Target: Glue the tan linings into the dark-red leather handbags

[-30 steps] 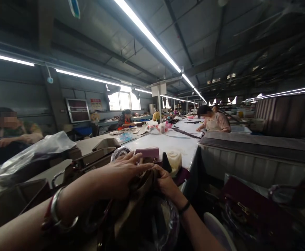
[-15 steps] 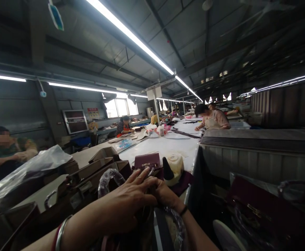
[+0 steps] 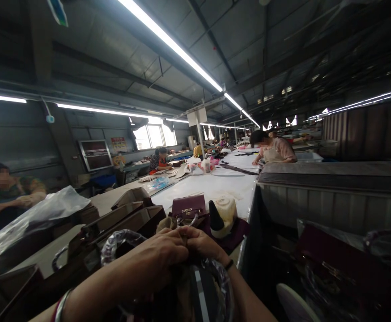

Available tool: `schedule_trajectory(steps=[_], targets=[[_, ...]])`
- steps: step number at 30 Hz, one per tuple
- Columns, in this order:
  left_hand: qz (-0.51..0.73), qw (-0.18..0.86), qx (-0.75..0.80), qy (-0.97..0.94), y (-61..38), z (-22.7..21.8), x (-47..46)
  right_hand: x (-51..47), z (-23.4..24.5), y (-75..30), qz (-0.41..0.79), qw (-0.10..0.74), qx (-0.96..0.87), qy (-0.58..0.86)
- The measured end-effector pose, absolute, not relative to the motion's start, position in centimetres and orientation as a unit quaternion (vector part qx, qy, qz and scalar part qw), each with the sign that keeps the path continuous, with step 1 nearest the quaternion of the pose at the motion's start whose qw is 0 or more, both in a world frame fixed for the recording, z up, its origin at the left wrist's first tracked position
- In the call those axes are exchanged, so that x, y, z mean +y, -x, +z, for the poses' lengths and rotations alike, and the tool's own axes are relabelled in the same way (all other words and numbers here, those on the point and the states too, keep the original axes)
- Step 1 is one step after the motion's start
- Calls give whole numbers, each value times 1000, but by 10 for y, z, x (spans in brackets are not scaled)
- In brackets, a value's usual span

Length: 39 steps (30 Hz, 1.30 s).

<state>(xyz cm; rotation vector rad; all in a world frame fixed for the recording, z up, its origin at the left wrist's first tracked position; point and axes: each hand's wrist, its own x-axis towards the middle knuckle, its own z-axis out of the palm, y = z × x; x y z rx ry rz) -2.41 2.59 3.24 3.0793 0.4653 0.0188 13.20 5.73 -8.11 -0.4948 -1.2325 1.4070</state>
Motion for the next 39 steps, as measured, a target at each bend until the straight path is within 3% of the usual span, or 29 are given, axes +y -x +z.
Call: schedule_trajectory(steps=[6, 14, 25, 32, 39], targets=[[-10, -34, 224, -974, 36, 50, 31, 70, -69, -121, 645, 553, -482, 215], [23, -21, 288, -957, 52, 71, 41, 62, -61, -123, 644, 628, -367, 238], [53, -34, 333, -941, 56, 75, 41, 9, -56, -155, 431, 726, -390, 366], [68, -86, 348, -931, 50, 55, 38, -59, -44, -162, 277, 624, -601, 415], [116, -84, 312, -939, 54, 35, 31, -45, -48, -141, 245, 589, -620, 456]])
